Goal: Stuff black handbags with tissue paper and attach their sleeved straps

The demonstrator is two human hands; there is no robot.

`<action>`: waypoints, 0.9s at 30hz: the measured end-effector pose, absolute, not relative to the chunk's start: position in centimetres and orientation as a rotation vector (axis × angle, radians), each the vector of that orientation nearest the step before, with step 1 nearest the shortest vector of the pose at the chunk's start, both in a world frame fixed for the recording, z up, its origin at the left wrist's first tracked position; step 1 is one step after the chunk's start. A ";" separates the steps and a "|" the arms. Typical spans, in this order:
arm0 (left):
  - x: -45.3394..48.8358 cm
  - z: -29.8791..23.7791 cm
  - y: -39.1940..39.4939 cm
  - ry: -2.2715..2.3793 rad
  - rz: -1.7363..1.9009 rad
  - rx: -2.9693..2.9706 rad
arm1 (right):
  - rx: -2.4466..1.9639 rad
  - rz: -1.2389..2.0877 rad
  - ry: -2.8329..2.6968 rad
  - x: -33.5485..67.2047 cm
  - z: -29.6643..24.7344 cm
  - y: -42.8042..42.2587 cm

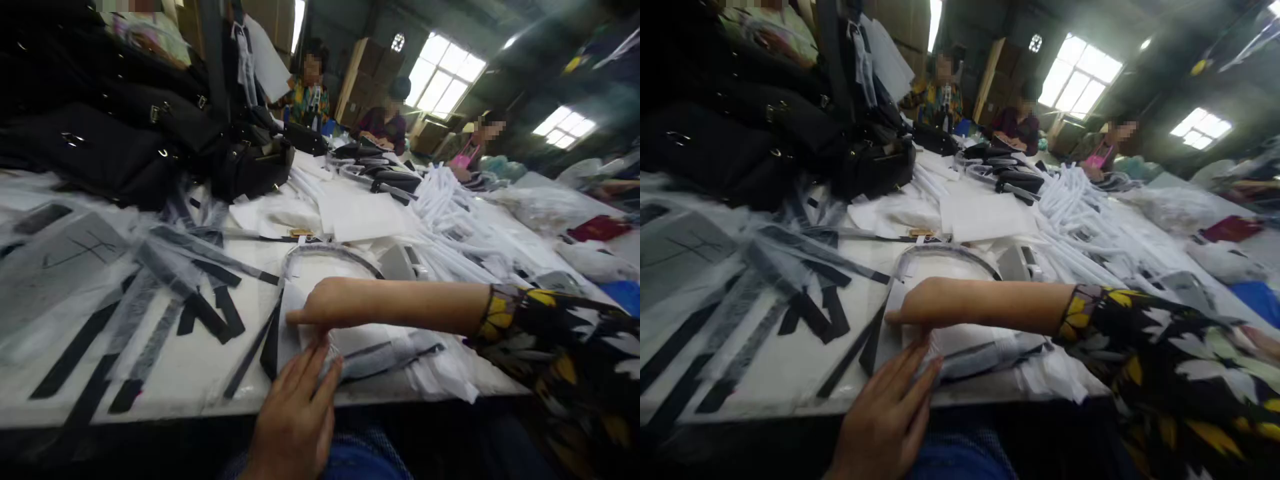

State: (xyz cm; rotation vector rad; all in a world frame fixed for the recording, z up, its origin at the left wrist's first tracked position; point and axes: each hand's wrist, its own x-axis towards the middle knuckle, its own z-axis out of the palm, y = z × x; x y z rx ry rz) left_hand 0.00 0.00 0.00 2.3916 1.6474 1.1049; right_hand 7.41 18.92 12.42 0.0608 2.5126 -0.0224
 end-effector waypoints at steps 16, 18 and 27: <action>-0.4 -0.8 0.2 1.672 1.110 2.512 | 0.035 -0.390 2.730 6.8 9.8 23.6; -0.5 -1.1 0.3 1.681 1.098 2.535 | 0.136 -0.612 2.693 7.0 9.0 24.6; -0.7 -1.3 0.6 1.671 1.079 2.607 | 0.558 -1.331 2.426 8.5 5.4 26.6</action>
